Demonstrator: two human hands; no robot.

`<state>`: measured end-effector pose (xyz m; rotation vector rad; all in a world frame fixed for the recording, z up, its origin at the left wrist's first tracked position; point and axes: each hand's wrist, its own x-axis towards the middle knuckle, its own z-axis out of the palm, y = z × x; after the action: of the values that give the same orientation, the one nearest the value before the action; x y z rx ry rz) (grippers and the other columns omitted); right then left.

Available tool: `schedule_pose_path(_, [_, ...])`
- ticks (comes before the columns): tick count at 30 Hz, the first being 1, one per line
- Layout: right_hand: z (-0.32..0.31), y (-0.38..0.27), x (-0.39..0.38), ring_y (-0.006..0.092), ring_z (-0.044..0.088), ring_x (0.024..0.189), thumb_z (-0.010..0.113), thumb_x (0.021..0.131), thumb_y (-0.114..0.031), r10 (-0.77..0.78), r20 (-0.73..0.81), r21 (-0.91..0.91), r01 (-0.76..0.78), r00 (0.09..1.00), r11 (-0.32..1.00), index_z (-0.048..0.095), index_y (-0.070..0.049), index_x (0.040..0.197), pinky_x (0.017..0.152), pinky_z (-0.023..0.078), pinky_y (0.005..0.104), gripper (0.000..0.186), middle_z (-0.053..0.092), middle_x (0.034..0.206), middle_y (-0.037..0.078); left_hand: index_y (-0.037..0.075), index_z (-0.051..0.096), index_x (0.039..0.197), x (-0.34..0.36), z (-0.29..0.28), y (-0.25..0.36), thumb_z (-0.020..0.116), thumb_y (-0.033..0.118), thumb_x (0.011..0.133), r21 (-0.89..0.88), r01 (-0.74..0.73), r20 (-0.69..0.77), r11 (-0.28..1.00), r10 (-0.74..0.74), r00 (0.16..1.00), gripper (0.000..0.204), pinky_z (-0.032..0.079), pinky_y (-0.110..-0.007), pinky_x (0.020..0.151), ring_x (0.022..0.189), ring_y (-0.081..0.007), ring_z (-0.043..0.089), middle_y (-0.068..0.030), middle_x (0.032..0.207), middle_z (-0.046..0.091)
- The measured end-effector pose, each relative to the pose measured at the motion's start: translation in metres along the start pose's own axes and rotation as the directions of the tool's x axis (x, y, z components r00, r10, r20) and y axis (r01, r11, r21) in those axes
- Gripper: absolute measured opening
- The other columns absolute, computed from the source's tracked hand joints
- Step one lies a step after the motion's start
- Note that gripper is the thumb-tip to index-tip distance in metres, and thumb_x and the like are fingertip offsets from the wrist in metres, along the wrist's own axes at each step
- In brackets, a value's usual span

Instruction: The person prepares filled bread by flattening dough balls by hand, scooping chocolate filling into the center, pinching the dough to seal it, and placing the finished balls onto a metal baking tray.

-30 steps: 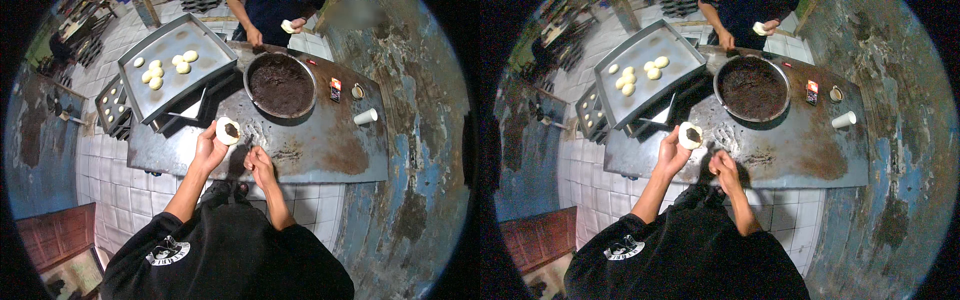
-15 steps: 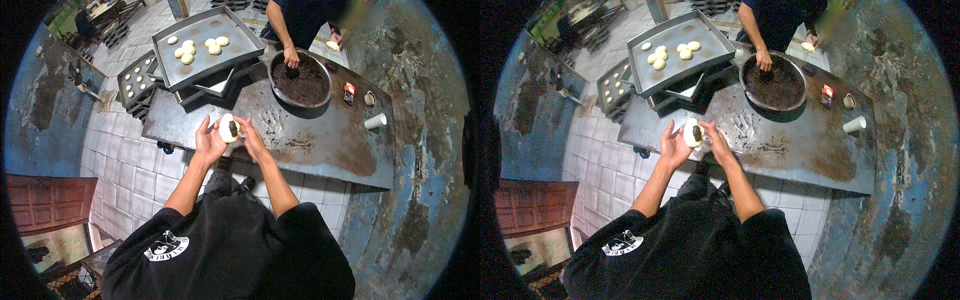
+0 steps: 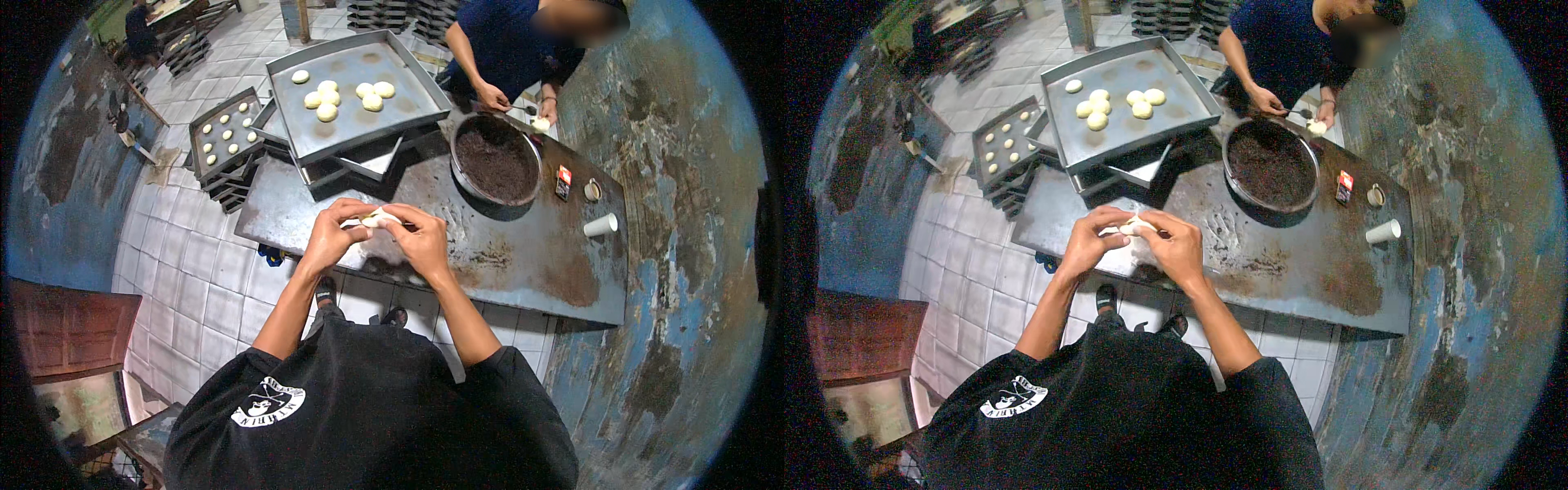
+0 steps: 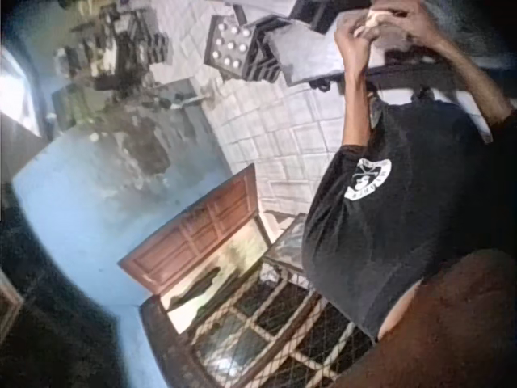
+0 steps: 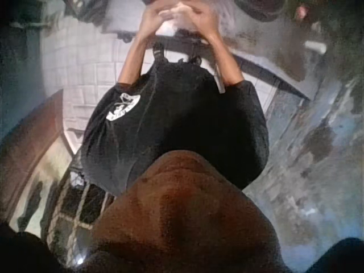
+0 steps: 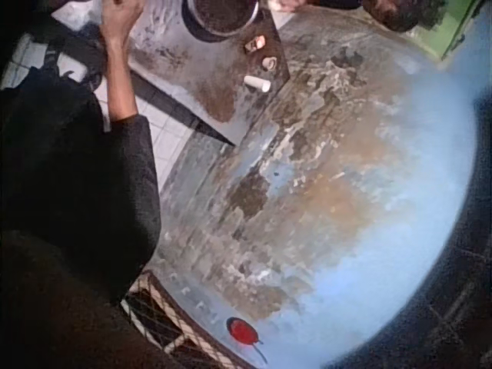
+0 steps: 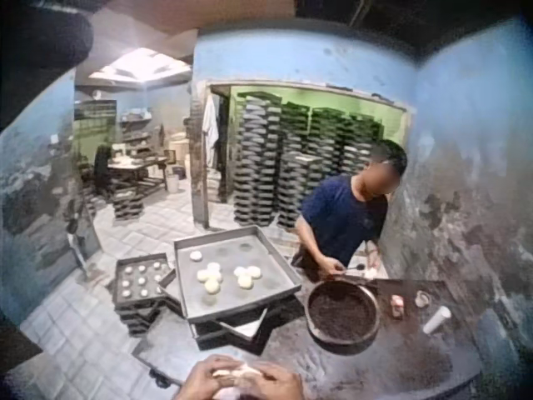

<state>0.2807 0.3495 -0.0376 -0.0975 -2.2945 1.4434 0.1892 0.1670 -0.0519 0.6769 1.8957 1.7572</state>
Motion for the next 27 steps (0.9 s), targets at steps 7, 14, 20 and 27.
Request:
schedule_pose_path(7, [0.047, -0.069, 0.028, 0.0280, 0.075, 0.091, 0.071, 0.092, -0.009, -0.026, 0.019, 0.014, 0.025, 0.999, 1.000, 0.073, -0.002, 0.119, 0.082, 0.058, 0.0331, 0.028, 0.075, 0.109, 0.018, -0.006, 0.059, 0.125, 0.010, -0.032, 0.022, 0.070, 0.004, 0.095, -0.509, -0.264, -0.395, 0.819, 0.051, 0.917, 0.033, 0.054, -0.037, 0.101, 0.113, -0.0244, 0.067, -0.0195, 0.124, 0.068])
schedule_pose_path(14, [0.066, -0.089, 0.056, 0.0178, 0.069, 0.088, 0.077, 0.090, -0.010, 0.127, -0.163, 0.342, -0.064, 0.978, 0.937, 0.072, 0.001, 0.098, 0.077, 0.057, 0.0306, 0.014, 0.070, 0.093, 0.008, -0.003, 0.062, 0.130, 0.009, -0.042, 0.050, 0.059, 0.025, 0.102, -0.725, -0.279, -0.137, 0.629, 0.265, 0.954, 0.039, 0.039, -0.041, 0.114, 0.137, -0.0271, 0.051, -0.0220, 0.152, 0.049])
schedule_pose_path(20, [0.060, -0.085, 0.055, 0.0143, 0.068, 0.091, 0.079, 0.087, -0.008, 0.095, -0.120, 0.245, -0.063, 0.988, 0.967, 0.074, 0.002, 0.107, 0.076, 0.054, 0.0257, 0.023, 0.070, 0.106, 0.008, -0.002, 0.059, 0.128, 0.018, -0.035, 0.050, 0.062, 0.009, 0.098, -0.776, -0.228, -0.219, 0.588, 0.087, 0.972, 0.032, 0.052, -0.039, 0.102, 0.115, -0.0255, 0.066, -0.0190, 0.123, 0.067])
schedule_pose_path(27, [0.052, -0.078, 0.034, 0.0282, 0.068, 0.085, 0.081, 0.080, -0.005, -0.131, -0.296, -0.159, 0.086, 0.946, 0.984, 0.077, -0.004, 0.105, 0.068, 0.054, 0.0378, 0.025, 0.066, 0.099, 0.012, -0.001, 0.062, 0.112, 0.027, 0.000, 0.049, 0.062, 0.019, 0.104, -0.794, -0.232, -0.266, 0.562, 0.021, 0.964, 0.021, 0.057, -0.034, 0.091, 0.103, -0.0213, 0.070, -0.0166, 0.111, 0.071])
